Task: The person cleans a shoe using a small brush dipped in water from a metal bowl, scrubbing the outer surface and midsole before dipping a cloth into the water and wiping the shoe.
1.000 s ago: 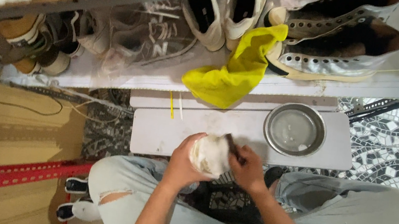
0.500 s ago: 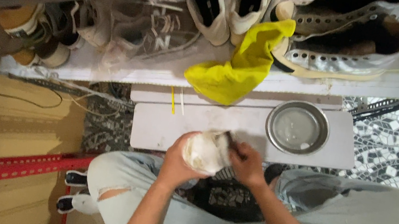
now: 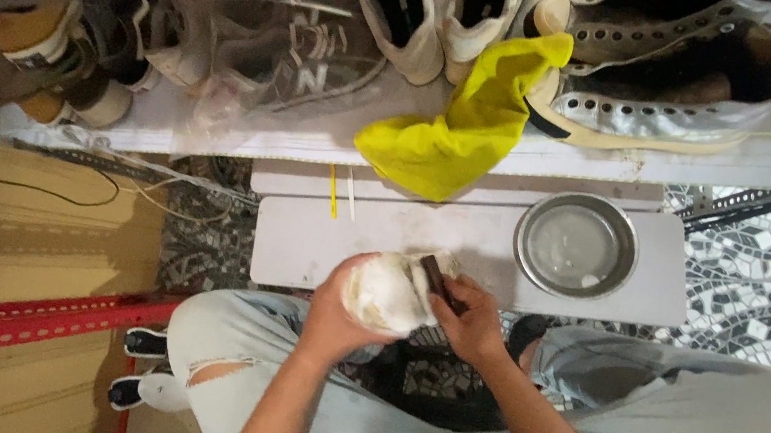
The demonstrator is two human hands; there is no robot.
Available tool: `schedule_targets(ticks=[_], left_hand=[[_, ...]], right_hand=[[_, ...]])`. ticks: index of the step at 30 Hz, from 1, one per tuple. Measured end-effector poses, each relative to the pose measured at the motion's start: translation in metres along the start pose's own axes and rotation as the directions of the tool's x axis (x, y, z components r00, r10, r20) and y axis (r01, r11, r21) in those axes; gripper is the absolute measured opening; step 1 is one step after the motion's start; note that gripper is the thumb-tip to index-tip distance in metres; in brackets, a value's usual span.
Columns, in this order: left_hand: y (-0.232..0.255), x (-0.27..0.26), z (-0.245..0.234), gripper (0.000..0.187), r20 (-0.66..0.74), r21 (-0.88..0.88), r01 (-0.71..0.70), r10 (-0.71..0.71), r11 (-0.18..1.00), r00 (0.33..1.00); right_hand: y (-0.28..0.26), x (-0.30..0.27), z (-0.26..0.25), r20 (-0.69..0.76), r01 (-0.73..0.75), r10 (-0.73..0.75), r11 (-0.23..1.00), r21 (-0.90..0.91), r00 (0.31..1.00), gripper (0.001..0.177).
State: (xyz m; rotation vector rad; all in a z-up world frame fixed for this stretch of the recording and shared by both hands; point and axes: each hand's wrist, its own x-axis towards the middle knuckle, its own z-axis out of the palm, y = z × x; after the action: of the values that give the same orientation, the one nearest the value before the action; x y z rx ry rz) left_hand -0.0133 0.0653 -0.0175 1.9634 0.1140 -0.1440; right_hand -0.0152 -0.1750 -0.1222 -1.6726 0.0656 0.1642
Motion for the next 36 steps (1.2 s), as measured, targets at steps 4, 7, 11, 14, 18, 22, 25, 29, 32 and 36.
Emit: schedule_targets(ticks=[4, 7, 11, 14, 18, 22, 25, 29, 32, 36], left_hand=[[-0.008, 0.0, -0.007, 0.126, 0.005, 0.059, -0.034, 0.034, 0.998, 0.999], [-0.004, -0.005, -0.007, 0.125, 0.032, -0.012, -0.033, 0.033, 0.999, 0.999], [-0.012, -0.009, -0.006, 0.125, 0.036, -0.055, -0.065, 0.067, 0.996, 0.997], [-0.007, -0.003, -0.003, 0.126, 0.033, -0.036, -0.09, 0.091, 0.995, 0.995], [-0.01, -0.003, -0.008, 0.125, 0.038, -0.051, -0.083, 0.085, 0.995, 0.996], [-0.016, 0.002, -0.004, 0.125, 0.027, -0.024, -0.104, 0.104, 0.994, 0.994], [-0.021, 0.006, -0.008, 0.125, 0.035, -0.028, -0.075, 0.076, 0.997, 0.997], [-0.018, 0.004, -0.008, 0.125, 0.026, -0.026, -0.107, 0.108, 0.994, 0.994], [-0.024, 0.009, -0.013, 0.124, 0.048, -0.032, -0.093, 0.095, 0.995, 0.994], [-0.03, 0.002, -0.016, 0.125, 0.04, -0.062, -0.078, 0.08, 0.995, 0.996]], right_hand=[[0.103, 0.033, -0.009, -0.08, -0.12, 0.103, 0.96, -0.251, 0.991, 0.037], [0.079, 0.023, -0.003, -0.037, -0.195, 0.192, 0.951, -0.239, 0.981, 0.029], [0.087, 0.022, -0.009, -0.011, -0.204, 0.206, 0.957, -0.206, 0.978, 0.024], [0.064, 0.024, -0.004, -0.031, -0.241, 0.24, 0.945, -0.223, 0.97, 0.023], [0.053, 0.016, -0.007, 0.036, -0.218, 0.236, 0.939, -0.267, 0.971, 0.036], [0.072, 0.022, -0.009, -0.085, -0.272, 0.259, 0.924, -0.267, 0.962, 0.034], [0.063, 0.014, 0.002, 0.008, -0.24, 0.245, 0.956, -0.168, 0.969, 0.025], [0.114, 0.029, -0.012, -0.085, -0.23, 0.214, 0.923, -0.309, 0.973, 0.037], [0.063, 0.021, 0.0, -0.045, -0.228, 0.224, 0.935, -0.273, 0.973, 0.036], [0.102, 0.035, -0.016, -0.035, -0.176, 0.178, 0.886, -0.43, 0.983, 0.046]])
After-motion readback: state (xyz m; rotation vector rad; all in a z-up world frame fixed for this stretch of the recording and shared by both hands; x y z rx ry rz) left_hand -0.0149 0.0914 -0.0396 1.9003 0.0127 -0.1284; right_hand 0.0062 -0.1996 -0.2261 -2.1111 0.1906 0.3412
